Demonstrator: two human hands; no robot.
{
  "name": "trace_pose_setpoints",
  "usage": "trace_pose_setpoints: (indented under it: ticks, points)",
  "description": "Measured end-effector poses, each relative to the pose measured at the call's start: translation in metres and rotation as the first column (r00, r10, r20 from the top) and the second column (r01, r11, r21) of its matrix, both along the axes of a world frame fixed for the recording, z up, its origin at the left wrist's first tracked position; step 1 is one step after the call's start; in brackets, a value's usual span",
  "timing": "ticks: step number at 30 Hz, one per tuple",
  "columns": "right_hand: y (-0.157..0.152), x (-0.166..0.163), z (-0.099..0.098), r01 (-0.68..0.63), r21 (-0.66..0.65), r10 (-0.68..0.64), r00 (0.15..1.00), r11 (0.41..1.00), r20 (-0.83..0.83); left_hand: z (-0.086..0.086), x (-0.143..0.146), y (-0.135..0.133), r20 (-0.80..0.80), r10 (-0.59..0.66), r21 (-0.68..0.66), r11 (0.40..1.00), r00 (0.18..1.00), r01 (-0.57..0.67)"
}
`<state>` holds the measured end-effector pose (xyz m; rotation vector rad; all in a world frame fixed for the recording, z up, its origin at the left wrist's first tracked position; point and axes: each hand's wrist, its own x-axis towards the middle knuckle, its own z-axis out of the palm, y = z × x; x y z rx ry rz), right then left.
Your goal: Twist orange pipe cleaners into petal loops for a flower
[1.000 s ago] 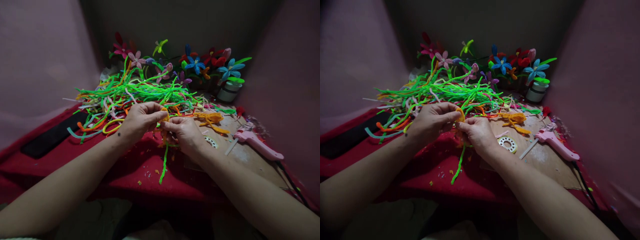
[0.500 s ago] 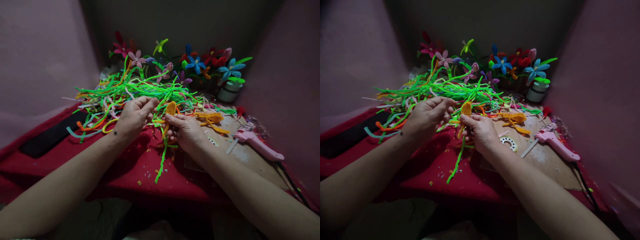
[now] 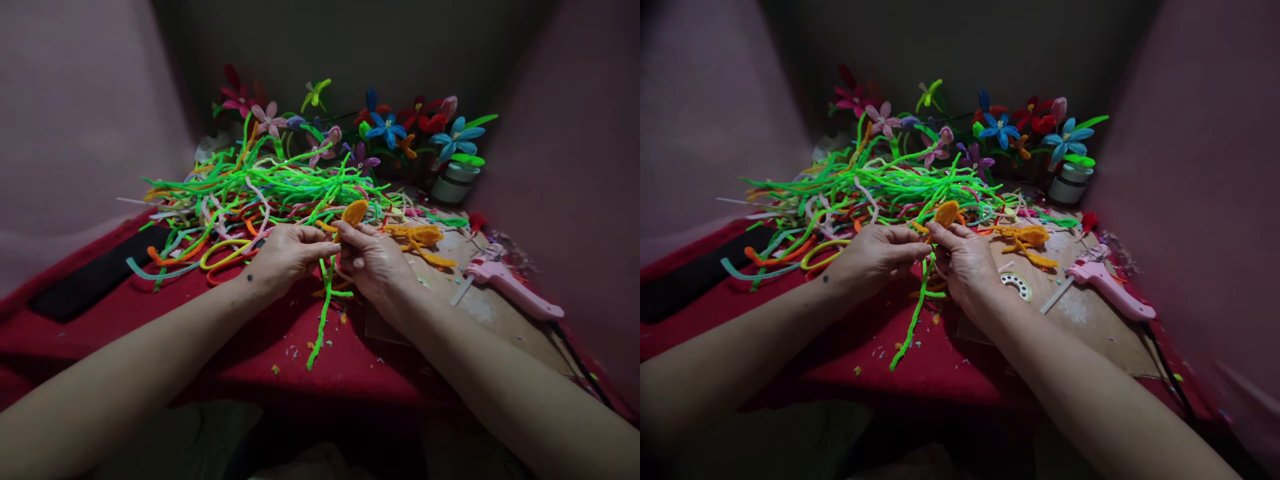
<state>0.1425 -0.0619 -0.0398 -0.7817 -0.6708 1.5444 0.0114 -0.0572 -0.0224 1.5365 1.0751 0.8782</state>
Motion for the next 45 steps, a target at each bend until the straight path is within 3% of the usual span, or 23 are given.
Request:
trace_pose_setpoints:
  ticks: [3, 6, 10, 13, 16, 23, 29, 33, 36, 42, 45]
  points:
    - [0.001, 0.002, -0.002, -0.006, 0.059, 0.004, 0.999, 0.998, 0.035, 0.0, 0.0, -0.001, -0.038, 0.0, 0.099, 0.995, 0.999, 0.004]
    - [0.001, 0.004, -0.003, 0.018, 0.088, -0.029, 0.992, 0.996, 0.12, -0.002, -0.001, -0.001, -0.009, -0.033, 0.087, 0.996, 0.999, 0.034]
    - [0.0, 0.002, -0.001, 0.105, 0.121, -0.13, 0.966, 0.987, 0.223, -0.008, 0.0, 0.004, 0.148, -0.122, -0.104, 0.985, 0.982, 0.138]
    - [-0.001, -0.001, 0.001, 0.157, 0.174, -0.2, 0.942, 0.972, 0.268, -0.01, -0.002, 0.008, 0.305, -0.161, -0.287, 0.924, 0.939, 0.252]
    - [-0.003, -0.002, 0.002, 0.17, 0.195, -0.221, 0.933, 0.966, 0.283, -0.009, -0.003, 0.009, 0.36, -0.185, -0.341, 0.886, 0.914, 0.313]
    - [-0.003, -0.001, -0.001, 0.171, 0.185, -0.223, 0.921, 0.968, 0.319, -0.006, -0.002, 0.002, 0.32, -0.24, -0.223, 0.921, 0.917, 0.319]
    - [-0.006, 0.0, 0.0, 0.143, 0.167, -0.197, 0.905, 0.976, 0.378, -0.011, 0.0, 0.001, 0.276, -0.249, -0.202, 0.929, 0.928, 0.309]
    - [-0.005, 0.002, 0.003, 0.06, 0.073, -0.081, 0.944, 0.995, 0.32, -0.009, -0.001, 0.0, 0.277, -0.239, -0.213, 0.929, 0.931, 0.302]
    - [-0.002, 0.004, 0.002, 0.017, 0.08, -0.036, 0.968, 0.997, 0.249, -0.007, -0.002, 0.0, 0.28, -0.216, -0.218, 0.935, 0.935, 0.281]
    - [0.003, 0.007, -0.002, -0.004, 0.109, -0.02, 0.977, 0.994, 0.214, -0.005, -0.005, 0.001, 0.24, -0.222, -0.202, 0.941, 0.945, 0.272]
    - [0.004, 0.007, -0.002, 0.01, 0.131, -0.039, 0.975, 0.991, 0.218, -0.004, -0.006, 0.002, 0.181, -0.164, -0.149, 0.97, 0.97, 0.192]
